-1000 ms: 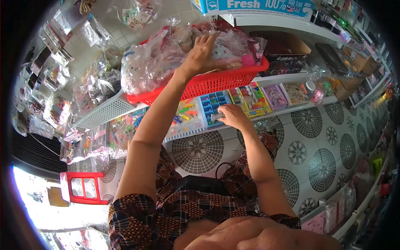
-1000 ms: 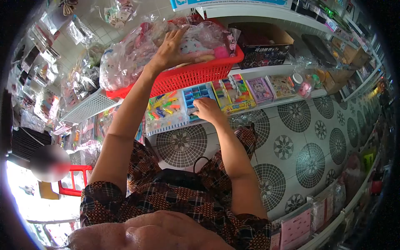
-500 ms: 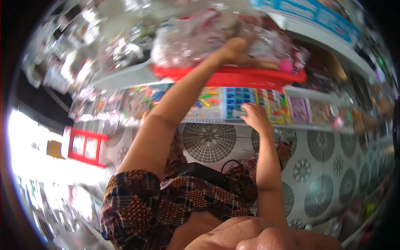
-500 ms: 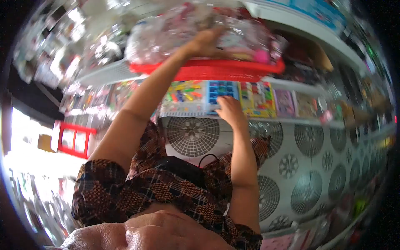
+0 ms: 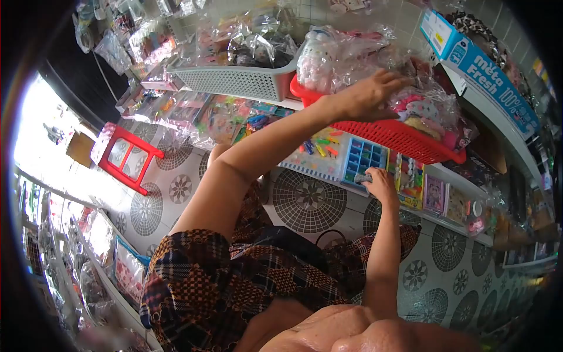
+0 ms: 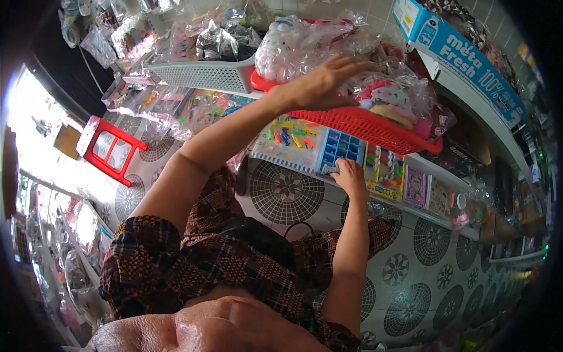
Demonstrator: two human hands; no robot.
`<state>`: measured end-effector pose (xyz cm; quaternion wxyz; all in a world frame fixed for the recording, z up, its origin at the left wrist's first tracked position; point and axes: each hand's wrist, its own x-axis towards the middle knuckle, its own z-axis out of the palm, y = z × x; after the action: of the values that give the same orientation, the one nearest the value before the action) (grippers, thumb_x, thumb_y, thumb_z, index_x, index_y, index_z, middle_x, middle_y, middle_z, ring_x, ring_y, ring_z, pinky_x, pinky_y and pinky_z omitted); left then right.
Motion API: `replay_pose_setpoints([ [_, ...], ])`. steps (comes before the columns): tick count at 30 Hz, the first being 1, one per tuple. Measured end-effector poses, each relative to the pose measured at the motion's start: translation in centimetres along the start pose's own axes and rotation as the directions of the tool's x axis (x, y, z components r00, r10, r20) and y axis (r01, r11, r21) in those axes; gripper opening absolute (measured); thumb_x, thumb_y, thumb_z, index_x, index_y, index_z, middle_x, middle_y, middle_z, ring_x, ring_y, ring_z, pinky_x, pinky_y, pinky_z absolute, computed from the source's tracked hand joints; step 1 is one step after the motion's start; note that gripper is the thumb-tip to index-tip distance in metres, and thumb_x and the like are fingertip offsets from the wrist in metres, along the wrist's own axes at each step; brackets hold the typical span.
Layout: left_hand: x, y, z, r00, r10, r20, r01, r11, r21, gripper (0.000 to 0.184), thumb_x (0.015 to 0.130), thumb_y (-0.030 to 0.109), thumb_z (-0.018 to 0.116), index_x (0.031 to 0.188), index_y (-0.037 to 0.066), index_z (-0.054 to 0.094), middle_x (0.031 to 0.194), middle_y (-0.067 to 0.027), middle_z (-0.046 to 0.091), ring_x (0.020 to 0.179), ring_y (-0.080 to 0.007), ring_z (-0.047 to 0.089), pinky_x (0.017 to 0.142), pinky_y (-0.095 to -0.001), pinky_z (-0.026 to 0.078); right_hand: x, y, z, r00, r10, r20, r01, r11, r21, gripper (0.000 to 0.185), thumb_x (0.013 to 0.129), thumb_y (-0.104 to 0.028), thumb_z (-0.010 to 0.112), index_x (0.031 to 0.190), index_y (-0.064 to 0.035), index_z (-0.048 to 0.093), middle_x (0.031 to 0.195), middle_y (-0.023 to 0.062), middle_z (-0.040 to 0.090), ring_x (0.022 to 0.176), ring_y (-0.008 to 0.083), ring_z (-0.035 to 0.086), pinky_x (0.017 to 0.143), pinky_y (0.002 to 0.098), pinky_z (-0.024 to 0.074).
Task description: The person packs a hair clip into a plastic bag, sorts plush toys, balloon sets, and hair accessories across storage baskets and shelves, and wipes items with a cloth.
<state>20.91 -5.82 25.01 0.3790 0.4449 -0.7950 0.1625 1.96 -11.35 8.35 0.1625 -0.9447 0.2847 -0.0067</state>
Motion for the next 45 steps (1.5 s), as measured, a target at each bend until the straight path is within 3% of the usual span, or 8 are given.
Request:
replay_pose_setpoints([
  [13,-0.9,-4.3,-6.9,0.981,-0.121,-0.15,0.156,0.955,0.25,0.065,0.075,0.039,0.064,0.124,0.004,0.04,0.118,-0.02,0.049,0.113,-0.0369,0.043,0.094,-0.0421,0.035,0.1,0.6,2.4,0.998,-0.06,-0.034,0.062,0.998,0.033,0.031,0.069,-0.014,0.07,0.093,-0.0001,0.057,0.091,0.0168,0.06,0.086,0.0331,0.057,0.071,0.0414,0.0461],
  [18,-2.0,-5.2,-4.3,0.841,-0.51,0.18,0.322,0.739,0.592,0.077,0.08,0.06,0.04,0.131,0.003,0.03,0.131,-0.0202,0.037,0.122,-0.0371,0.034,0.095,-0.0667,0.012,-1.2,1.0,0.9,0.999,0.016,-0.036,-0.017,1.0,-0.011,0.03,0.07,-0.014,0.07,0.093,0.0001,0.056,0.091,0.0157,0.059,0.084,0.0317,0.057,0.071,0.0412,0.0465],
  [21,-0.2,-4.2,-4.4,0.609,-0.682,0.405,0.378,0.698,0.608,0.069,0.084,0.055,0.039,0.132,0.006,0.031,0.132,-0.0189,0.037,0.122,-0.0304,0.036,0.098,-0.0618,0.013,-1.9,1.9,1.2,0.994,-0.033,-0.101,0.035,0.999,0.019,0.03,0.07,-0.013,0.07,0.093,0.0003,0.056,0.09,0.015,0.059,0.086,0.0304,0.057,0.074,0.0405,0.0463],
  [28,0.2,-4.5,-4.2,0.664,-0.563,0.493,0.197,0.767,0.611,0.065,0.084,0.054,0.041,0.128,0.006,0.037,0.123,-0.0158,0.048,0.112,-0.0309,0.046,0.099,-0.0571,0.02,-2.8,2.1,0.9,0.998,-0.011,-0.066,0.01,1.0,-0.002,0.03,0.071,-0.013,0.07,0.094,0.0002,0.056,0.092,0.0152,0.059,0.089,0.0304,0.056,0.075,0.0403,0.0459],
  [30,2.5,-4.0,-6.4,0.468,-0.556,0.687,0.337,0.831,0.442,0.067,0.081,0.057,0.044,0.122,0.005,0.045,0.116,-0.0163,0.053,0.106,-0.033,0.05,0.098,-0.0453,0.03,-3.0,1.9,0.7,0.998,0.023,-0.05,-0.021,1.0,0.023,0.031,0.071,-0.014,0.069,0.095,0.0002,0.057,0.093,0.0154,0.059,0.089,0.0307,0.056,0.076,0.0401,0.0459],
  [34,3.4,-7.8,-5.8,0.847,-0.532,0.006,0.498,0.796,0.345,0.066,0.079,0.062,0.042,0.107,0.003,0.055,0.092,-0.022,0.06,0.089,-0.0348,0.058,0.081,-0.0476,0.042,-3.0,1.9,0.8,0.999,0.019,-0.049,-0.017,1.0,0.026,0.031,0.071,-0.014,0.069,0.095,0.0003,0.056,0.092,0.0153,0.059,0.088,0.031,0.057,0.075,0.0406,0.0462],
  [39,1.6,-10.2,-2.0,0.943,-0.305,0.135,0.148,0.745,0.65,0.066,0.083,0.056,0.04,0.115,-0.001,0.044,0.12,-0.0205,0.046,0.116,-0.0334,0.04,0.098,-0.0555,0.022,-2.4,2.4,1.3,0.999,0.019,-0.047,-0.018,1.0,0.025,0.028,0.07,-0.014,0.07,0.09,0.0004,0.056,0.088,0.0156,0.058,0.085,0.0315,0.057,0.073,0.0411,0.0459],
  [45,3.4,-10.4,-2.5,0.444,-0.477,0.759,0.126,0.871,0.475,0.064,0.086,0.056,0.034,0.103,-0.003,0.055,0.094,-0.0208,0.059,0.097,-0.034,0.055,0.092,-0.0496,0.033,-2.1,2.3,1.5,0.996,-0.036,-0.081,0.038,0.999,0.017,0.027,0.07,-0.014,0.07,0.086,0.0007,0.054,0.083,0.0165,0.057,0.081,0.0315,0.057,0.069,0.0414,0.0455],
])
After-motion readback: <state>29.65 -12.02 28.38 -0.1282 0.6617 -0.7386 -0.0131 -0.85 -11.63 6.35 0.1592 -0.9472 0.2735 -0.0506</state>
